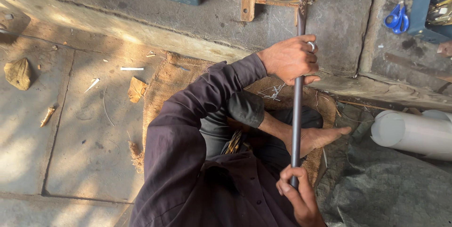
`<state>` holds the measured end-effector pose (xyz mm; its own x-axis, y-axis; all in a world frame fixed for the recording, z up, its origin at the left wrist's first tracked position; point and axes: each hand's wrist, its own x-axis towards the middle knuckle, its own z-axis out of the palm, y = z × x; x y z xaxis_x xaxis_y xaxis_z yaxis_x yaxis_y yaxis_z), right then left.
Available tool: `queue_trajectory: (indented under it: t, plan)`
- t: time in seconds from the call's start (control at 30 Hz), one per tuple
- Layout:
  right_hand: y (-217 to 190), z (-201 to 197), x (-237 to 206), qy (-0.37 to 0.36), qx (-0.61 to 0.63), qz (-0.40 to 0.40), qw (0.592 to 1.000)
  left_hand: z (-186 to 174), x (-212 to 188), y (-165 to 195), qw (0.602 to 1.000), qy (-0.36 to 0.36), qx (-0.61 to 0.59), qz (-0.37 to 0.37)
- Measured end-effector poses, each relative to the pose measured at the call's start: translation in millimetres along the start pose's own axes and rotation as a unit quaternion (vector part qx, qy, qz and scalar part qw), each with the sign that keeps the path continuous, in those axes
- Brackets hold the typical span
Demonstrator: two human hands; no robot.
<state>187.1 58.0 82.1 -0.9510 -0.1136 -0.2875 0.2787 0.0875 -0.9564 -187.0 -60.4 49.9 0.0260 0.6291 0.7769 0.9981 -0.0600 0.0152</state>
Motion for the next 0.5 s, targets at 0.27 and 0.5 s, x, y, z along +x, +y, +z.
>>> queue_trajectory:
  t: [0.27, 0.5]
  plan:
    - [46, -13, -32, 0.035, -0.018, 0.068, 0.997, 19, -1, 20, 0.998, -0.014, -0.055, 0.012]
    - [45, -14, -31, 0.041, 0.105, 0.094, 0.989, 21, 1, 16, 0.999, -0.016, -0.047, 0.021]
